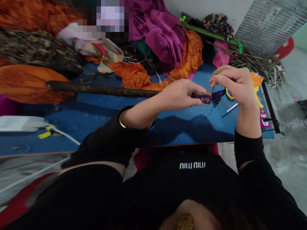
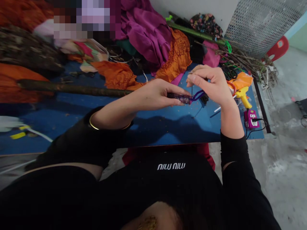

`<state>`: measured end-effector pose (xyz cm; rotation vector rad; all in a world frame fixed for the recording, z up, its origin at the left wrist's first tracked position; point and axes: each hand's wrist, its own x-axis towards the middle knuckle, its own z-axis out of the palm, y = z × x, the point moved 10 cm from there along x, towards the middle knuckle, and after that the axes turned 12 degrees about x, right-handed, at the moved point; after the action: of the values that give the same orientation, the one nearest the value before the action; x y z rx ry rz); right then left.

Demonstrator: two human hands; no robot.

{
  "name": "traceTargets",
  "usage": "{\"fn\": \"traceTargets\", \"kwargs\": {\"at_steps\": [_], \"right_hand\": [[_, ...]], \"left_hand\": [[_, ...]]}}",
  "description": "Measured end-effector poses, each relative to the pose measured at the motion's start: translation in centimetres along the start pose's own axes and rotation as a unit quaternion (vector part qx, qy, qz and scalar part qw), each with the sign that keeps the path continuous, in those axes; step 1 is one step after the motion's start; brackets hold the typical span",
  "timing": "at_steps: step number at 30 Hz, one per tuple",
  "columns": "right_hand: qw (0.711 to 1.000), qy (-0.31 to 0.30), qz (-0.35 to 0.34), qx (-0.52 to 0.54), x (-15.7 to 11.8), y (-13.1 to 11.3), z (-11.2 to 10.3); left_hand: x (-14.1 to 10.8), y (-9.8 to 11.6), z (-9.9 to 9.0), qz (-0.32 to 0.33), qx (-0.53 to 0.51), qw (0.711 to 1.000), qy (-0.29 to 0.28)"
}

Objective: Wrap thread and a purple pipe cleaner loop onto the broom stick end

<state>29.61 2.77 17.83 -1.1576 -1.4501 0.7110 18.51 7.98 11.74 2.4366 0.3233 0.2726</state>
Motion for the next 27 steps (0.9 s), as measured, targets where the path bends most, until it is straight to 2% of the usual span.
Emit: {"fn": "traceTargets", "kwargs": {"at_steps": [2, 4, 6, 9, 11, 12, 15, 17, 19, 22, 24, 27], "right_hand": [[0.995, 0.051, 0.06, 0.059, 0.3, 3.3, -1.3], [0.973, 0.112, 0.14, 0.145, -0.2, 7.5, -2.2], [0.922, 0.177, 0.241, 0.244, -1.7, 12.2, -2.0], [0.809, 0.239, 0.366, 0.392, -4.8, 17.1, 0.9], [0.743, 0.265, 0.373, 0.488, -6.0, 18.2, 2.8], [0.715, 0.282, 0.347, 0.537, -6.2, 18.2, 3.2], [0.654, 0.323, 0.197, 0.655, -6.1, 16.6, 2.3], [0.645, 0.315, 0.109, 0.687, -6.1, 14.8, 1.5], [0.669, 0.276, 0.081, 0.686, -6.3, 13.0, 2.0], [0.725, 0.217, 0.105, 0.645, -6.9, 11.1, 4.3], [0.754, 0.209, 0.128, 0.609, -7.4, 10.5, 5.6], [0.763, 0.233, 0.147, 0.584, -7.7, 10.6, 6.0]], "left_hand": [[-0.1, 0.1, -0.2, 0.003, 0.005, 1.0, 0.004], [-0.3, 0.3, -0.7, 0.003, 0.013, 1.0, 0.016], [-0.5, 0.4, -1.3, -0.002, 0.027, 0.999, 0.034], [-0.8, 0.6, -1.9, -0.012, 0.036, 0.998, 0.05], [-0.9, 0.8, -2.0, -0.013, 0.03, 0.998, 0.052], [-0.9, 0.8, -2.1, -0.014, 0.027, 0.998, 0.055], [-1.0, 0.7, -2.4, -0.024, 0.036, 0.996, 0.073], [-1.1, 0.5, -2.6, -0.031, 0.048, 0.995, 0.083], [-1.2, 0.5, -2.8, -0.033, 0.055, 0.994, 0.091], [-1.2, 0.5, -2.9, -0.033, 0.058, 0.993, 0.099], [-1.2, 0.3, -2.9, -0.039, 0.063, 0.992, 0.102], [-1.3, -0.3, -3.0, -0.055, 0.066, 0.99, 0.112]]}}
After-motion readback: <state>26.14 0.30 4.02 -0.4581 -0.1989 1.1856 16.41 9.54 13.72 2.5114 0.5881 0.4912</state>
